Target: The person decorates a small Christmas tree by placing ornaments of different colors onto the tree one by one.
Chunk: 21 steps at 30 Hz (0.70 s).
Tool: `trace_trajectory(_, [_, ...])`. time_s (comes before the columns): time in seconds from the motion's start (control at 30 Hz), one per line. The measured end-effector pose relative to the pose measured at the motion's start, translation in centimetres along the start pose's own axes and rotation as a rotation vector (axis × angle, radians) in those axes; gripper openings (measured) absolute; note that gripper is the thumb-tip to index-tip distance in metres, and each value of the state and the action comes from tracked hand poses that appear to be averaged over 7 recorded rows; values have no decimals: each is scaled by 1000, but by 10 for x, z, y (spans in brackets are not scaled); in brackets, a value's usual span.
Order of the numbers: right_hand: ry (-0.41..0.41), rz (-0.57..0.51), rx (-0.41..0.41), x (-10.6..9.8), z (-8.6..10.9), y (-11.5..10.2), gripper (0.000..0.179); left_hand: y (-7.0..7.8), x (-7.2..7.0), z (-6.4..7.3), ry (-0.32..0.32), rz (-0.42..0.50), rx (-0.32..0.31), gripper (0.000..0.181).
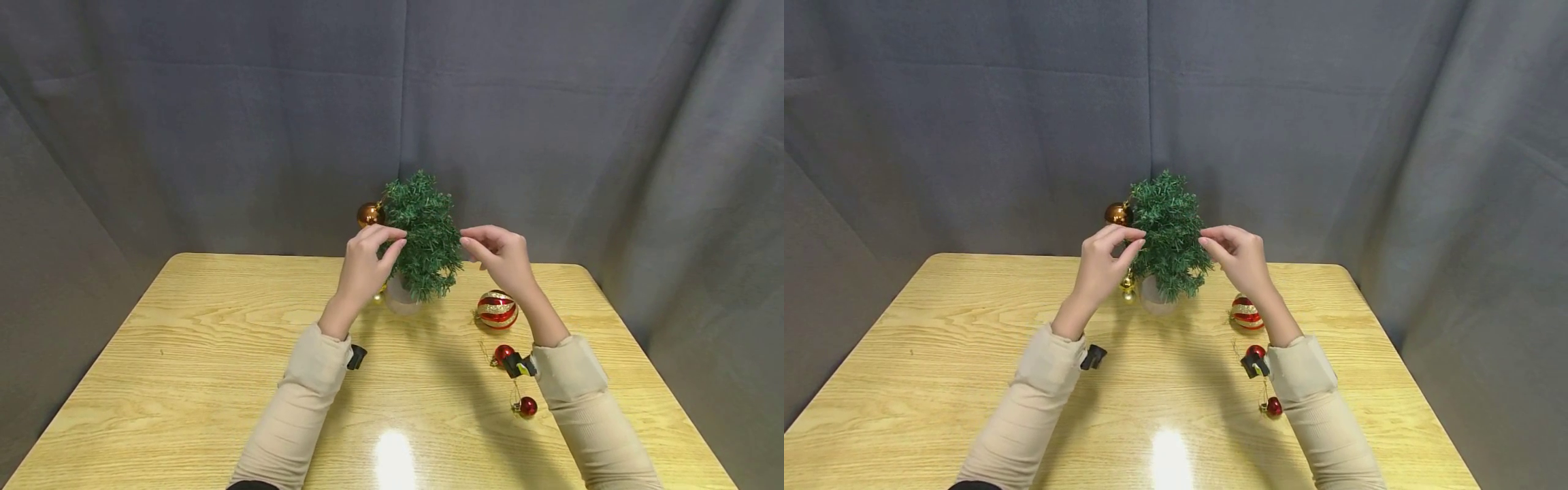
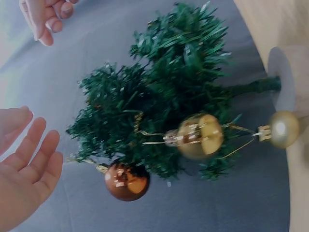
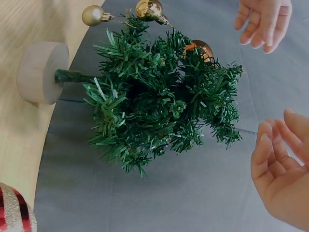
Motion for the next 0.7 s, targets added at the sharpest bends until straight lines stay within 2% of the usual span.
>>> trace_trajectory(0.17, [14, -8, 7, -8, 9, 20, 14, -1, 9, 9, -22, -5, 8, 15])
trace_trajectory(0.5, [-9, 21, 16, -5, 31, -7, 12, 2, 22, 23, -83, -85, 45, 15])
trace_trajectory(0.7, [-11, 31, 33, -7, 39, -7, 11, 4, 32, 31, -95, -48, 74, 16])
Point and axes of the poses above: each hand's wrist, its own z-axis away from the middle knuckle, its own x-axis out of the palm, y = z × x, the point moved 1 cm from there along -z, towards the middle knuckle, and after that the axes turned 15 degrees about -z, right-handed, at the moved point
